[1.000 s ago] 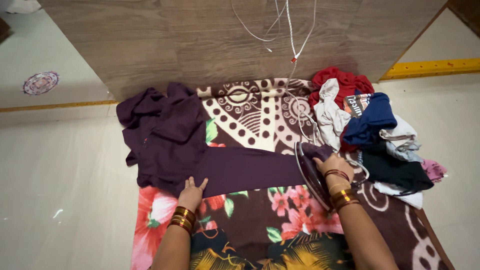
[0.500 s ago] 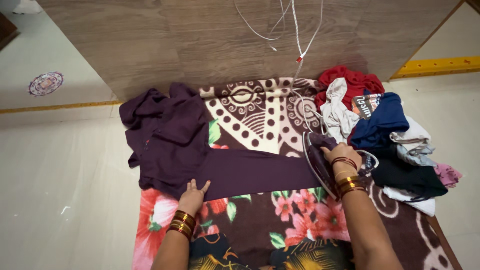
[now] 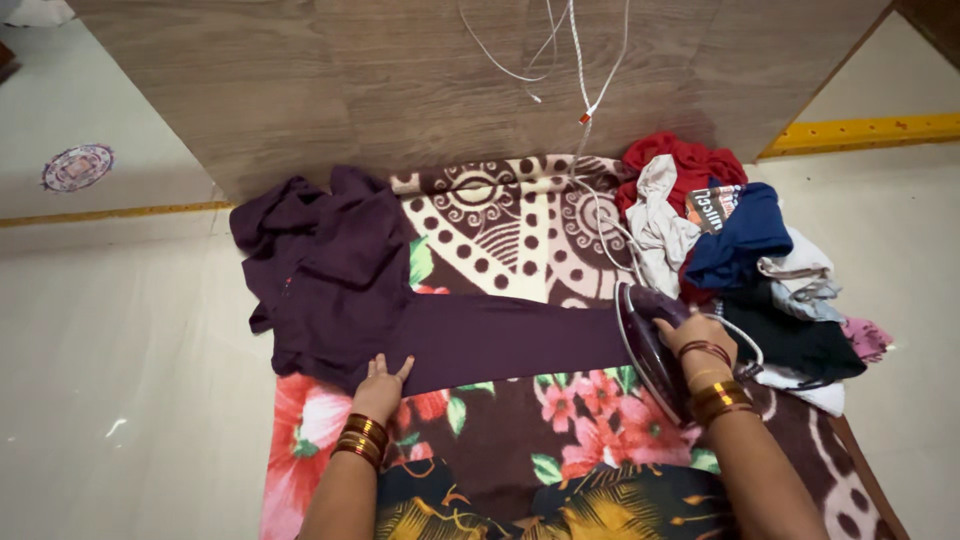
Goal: The person irons a dark purple garment on a patterned mat on the floor. They repeatedly smooth the fabric with their hands and use an electric iron to press different sections, including the sleeves and body, before folding the garment.
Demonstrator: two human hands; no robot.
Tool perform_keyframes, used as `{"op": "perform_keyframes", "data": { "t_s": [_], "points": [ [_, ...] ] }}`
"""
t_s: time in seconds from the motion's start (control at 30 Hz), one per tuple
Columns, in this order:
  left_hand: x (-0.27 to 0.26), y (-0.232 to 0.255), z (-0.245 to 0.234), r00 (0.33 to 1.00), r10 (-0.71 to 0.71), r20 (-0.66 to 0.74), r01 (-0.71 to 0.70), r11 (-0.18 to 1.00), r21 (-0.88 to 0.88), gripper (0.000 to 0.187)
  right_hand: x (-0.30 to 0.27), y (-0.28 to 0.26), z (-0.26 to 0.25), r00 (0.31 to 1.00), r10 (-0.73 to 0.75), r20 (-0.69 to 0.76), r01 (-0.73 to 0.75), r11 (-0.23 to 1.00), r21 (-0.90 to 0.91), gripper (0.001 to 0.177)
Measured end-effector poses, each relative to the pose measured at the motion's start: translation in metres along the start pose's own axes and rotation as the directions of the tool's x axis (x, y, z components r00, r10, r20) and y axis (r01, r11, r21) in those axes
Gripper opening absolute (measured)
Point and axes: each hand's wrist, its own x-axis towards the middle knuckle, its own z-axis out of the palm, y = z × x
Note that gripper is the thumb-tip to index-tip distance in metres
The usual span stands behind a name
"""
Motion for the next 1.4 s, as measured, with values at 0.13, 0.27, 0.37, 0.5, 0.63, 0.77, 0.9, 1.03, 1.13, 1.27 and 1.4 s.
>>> {"op": "perform_keyframes", "data": {
  "t_s": [0.13, 0.27, 0.37, 0.5, 0.63, 0.77, 0.9, 1.03, 1.13, 1.27, 1.4],
  "points": [
    [0.010, -0.003, 0.013, 0.999, 0.000, -0.049, 0.002, 1.000, 0.029, 0.078, -0.010, 0.016, -0.002, 0.999, 0.032, 0.042, -0.032, 0.999, -0.012, 0.075],
    [0.017, -0.007, 0.021, 0.998, 0.004, -0.060, 0.000, 0.998, 0.055, 0.080, -0.016, 0.024, -0.004, 0.997, 0.050, 0.054, -0.050, 0.999, -0.002, 0.074],
    [0.008, -0.003, 0.013, 0.999, -0.005, -0.048, 0.008, 0.998, 0.057, 0.079, -0.017, 0.022, -0.006, 0.997, 0.059, 0.053, -0.058, 0.998, -0.025, 0.076],
    [0.000, 0.001, -0.002, 1.000, -0.010, 0.027, 0.010, 1.000, 0.027, 0.079, -0.016, 0.022, -0.008, 0.998, 0.063, 0.016, -0.063, 0.998, 0.000, 0.075],
    [0.007, 0.000, 0.002, 1.000, -0.021, -0.001, 0.021, 1.000, 0.022, 0.078, -0.002, 0.018, -0.007, 0.998, 0.068, 0.002, -0.068, 0.998, 0.003, 0.077],
    [0.015, -0.005, 0.015, 1.000, -0.015, -0.006, 0.015, 0.999, 0.045, 0.079, 0.014, 0.013, -0.008, 0.997, 0.081, 0.008, -0.081, 0.996, 0.022, 0.077],
    [0.021, -0.009, 0.022, 1.000, -0.012, -0.005, 0.013, 0.998, 0.057, 0.082, 0.027, 0.012, -0.007, 0.998, 0.063, -0.012, -0.063, 0.998, 0.001, 0.079],
    [0.020, -0.009, 0.023, 0.998, 0.003, -0.062, 0.001, 0.998, 0.059, 0.074, 0.038, 0.007, -0.015, 0.999, 0.043, 0.005, -0.043, 0.999, -0.002, 0.078],
    [0.015, -0.009, 0.018, 0.999, -0.003, -0.034, 0.004, 0.999, 0.045, 0.077, 0.044, 0.004, -0.017, 0.999, 0.031, 0.021, -0.031, 0.999, -0.019, 0.078],
    [0.013, -0.007, 0.011, 1.000, -0.002, 0.004, 0.001, 0.999, 0.054, 0.084, 0.052, 0.004, -0.019, 0.999, 0.017, 0.033, -0.015, 0.999, -0.049, 0.080],
    [0.013, -0.007, 0.011, 1.000, -0.006, 0.021, 0.004, 0.998, 0.070, 0.082, 0.057, 0.003, -0.021, 0.999, 0.013, 0.043, -0.011, 0.999, -0.048, 0.083]
  ]
}}
